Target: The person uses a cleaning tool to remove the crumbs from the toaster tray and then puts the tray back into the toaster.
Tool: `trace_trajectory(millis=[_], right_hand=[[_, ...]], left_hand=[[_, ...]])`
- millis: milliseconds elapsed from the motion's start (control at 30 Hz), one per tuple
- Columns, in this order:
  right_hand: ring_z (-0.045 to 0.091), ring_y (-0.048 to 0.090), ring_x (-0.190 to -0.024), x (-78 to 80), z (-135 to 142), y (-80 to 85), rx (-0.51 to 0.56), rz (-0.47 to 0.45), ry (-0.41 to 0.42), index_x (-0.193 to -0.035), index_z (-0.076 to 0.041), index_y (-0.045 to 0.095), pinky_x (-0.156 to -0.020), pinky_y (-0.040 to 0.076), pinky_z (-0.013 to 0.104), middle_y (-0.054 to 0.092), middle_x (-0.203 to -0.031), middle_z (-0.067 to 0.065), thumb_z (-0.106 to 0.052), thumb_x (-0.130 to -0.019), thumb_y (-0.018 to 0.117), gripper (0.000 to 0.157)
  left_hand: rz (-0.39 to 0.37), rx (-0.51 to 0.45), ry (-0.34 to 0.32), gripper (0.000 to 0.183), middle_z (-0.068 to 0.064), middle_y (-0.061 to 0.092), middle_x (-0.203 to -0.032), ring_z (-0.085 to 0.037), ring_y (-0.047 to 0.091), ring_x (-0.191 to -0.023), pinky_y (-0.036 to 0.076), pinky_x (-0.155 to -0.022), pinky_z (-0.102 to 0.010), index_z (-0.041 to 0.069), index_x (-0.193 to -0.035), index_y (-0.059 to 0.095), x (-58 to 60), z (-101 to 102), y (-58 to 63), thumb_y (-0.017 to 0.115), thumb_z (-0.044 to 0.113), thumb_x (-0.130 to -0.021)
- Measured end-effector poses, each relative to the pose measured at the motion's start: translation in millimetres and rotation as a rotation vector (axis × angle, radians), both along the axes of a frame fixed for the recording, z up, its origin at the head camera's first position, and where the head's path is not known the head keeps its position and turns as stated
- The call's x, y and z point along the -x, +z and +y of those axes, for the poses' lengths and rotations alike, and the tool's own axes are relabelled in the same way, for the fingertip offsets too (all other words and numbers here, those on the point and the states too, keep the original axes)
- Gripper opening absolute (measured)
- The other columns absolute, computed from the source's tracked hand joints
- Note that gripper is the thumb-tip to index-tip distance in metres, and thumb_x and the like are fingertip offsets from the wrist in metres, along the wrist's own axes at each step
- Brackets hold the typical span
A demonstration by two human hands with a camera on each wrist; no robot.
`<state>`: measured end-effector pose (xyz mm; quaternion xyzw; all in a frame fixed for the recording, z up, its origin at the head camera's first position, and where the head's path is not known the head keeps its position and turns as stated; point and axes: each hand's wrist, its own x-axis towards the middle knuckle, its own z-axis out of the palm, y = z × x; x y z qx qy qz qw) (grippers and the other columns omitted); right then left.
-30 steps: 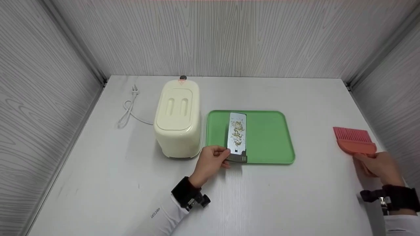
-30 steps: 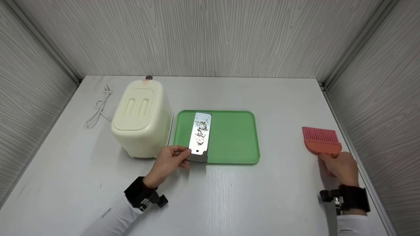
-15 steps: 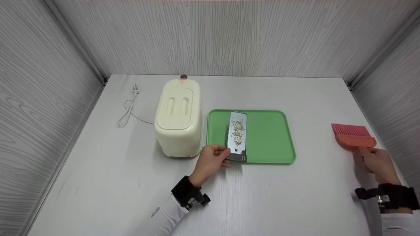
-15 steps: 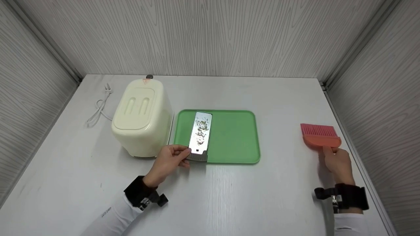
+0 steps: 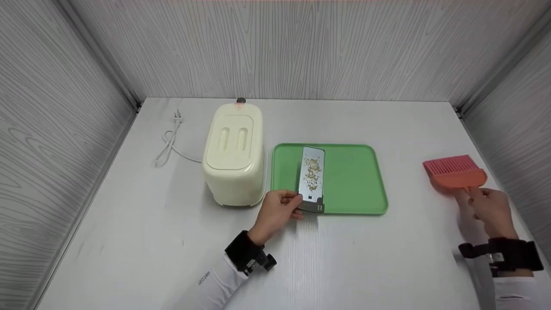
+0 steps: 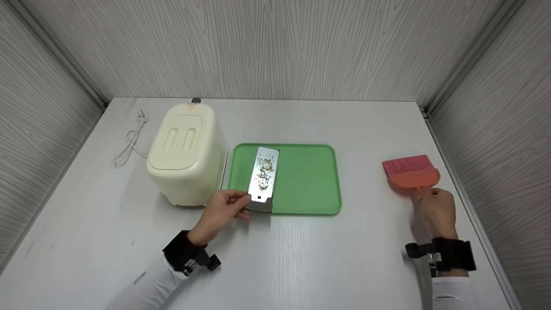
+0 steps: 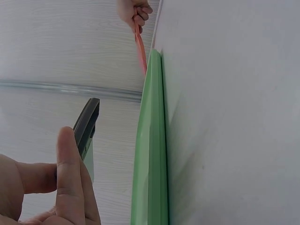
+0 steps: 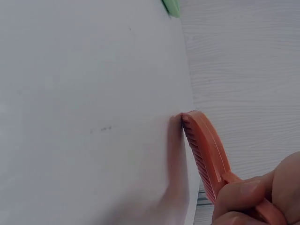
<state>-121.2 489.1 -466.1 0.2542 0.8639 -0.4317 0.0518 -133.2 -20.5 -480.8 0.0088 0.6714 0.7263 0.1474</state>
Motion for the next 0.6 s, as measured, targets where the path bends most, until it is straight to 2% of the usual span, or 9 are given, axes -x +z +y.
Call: trace_trajectory(millis=[133, 267, 367, 500, 600], right_hand=[[0.014, 0.054, -0.082, 2.5, -9.7, 5.1, -0.017, 0.023, 0.016, -0.143, 0.013, 0.046, -0.063, 0.055, 0.025, 0.059, -0.100, 0.004, -0.045, -0.109, 0.033, 0.068], [0.012, 0.054, -0.074, 6.9, -21.3, 9.9, -0.025, 0.074, 0.018, -0.138, 0.012, 0.050, -0.058, 0.053, 0.025, 0.061, -0.089, -0.002, -0.048, -0.108, 0.037, 0.068], [0.011, 0.053, -0.066, 11.1, -31.9, 13.7, -0.038, 0.116, 0.024, -0.131, 0.010, 0.054, -0.053, 0.051, 0.027, 0.060, -0.081, -0.006, -0.049, -0.108, 0.039, 0.066], [0.009, 0.051, -0.058, 17.7, -48.0, 18.9, -0.066, 0.168, 0.044, -0.125, 0.009, 0.058, -0.048, 0.051, 0.027, 0.058, -0.074, -0.006, -0.050, -0.107, 0.042, 0.064], [0.007, 0.050, -0.055, 23.0, -61.8, 23.7, -0.076, 0.200, 0.061, -0.123, 0.009, 0.061, -0.046, 0.052, 0.025, 0.057, -0.071, -0.006, -0.049, -0.107, 0.045, 0.063]], left_hand=[[0.000, -0.002, -0.004, 0.022, -0.026, 0.071, -0.100, -0.018, 0.071, -0.068, 0.067, -0.070, -0.033, -0.016, -0.115, 0.065, -1.3, 0.3, 1.1, 0.063, 0.000, -0.100], [-0.002, 0.002, -0.007, 0.022, -0.028, 0.070, -0.102, -0.017, 0.070, -0.067, 0.067, -0.070, -0.033, -0.016, -0.116, 0.065, -1.9, 0.5, 2.0, 0.063, 0.000, -0.100], [-0.010, 0.004, -0.004, 0.023, -0.024, 0.071, -0.100, -0.016, 0.070, -0.067, 0.067, -0.070, -0.033, -0.016, -0.116, 0.064, -1.3, 0.6, 0.6, 0.063, 0.000, -0.100], [-0.010, 0.014, -0.004, 0.023, -0.021, 0.071, -0.097, -0.017, 0.070, -0.066, 0.067, -0.070, -0.034, -0.016, -0.116, 0.064, -0.2, 0.3, -0.3, 0.062, 0.001, -0.100], [-0.006, 0.014, -0.003, 0.023, -0.024, 0.071, -0.098, -0.017, 0.070, -0.065, 0.067, -0.070, -0.035, -0.016, -0.116, 0.065, 0.4, -0.4, 0.0, 0.062, 0.001, -0.101]])
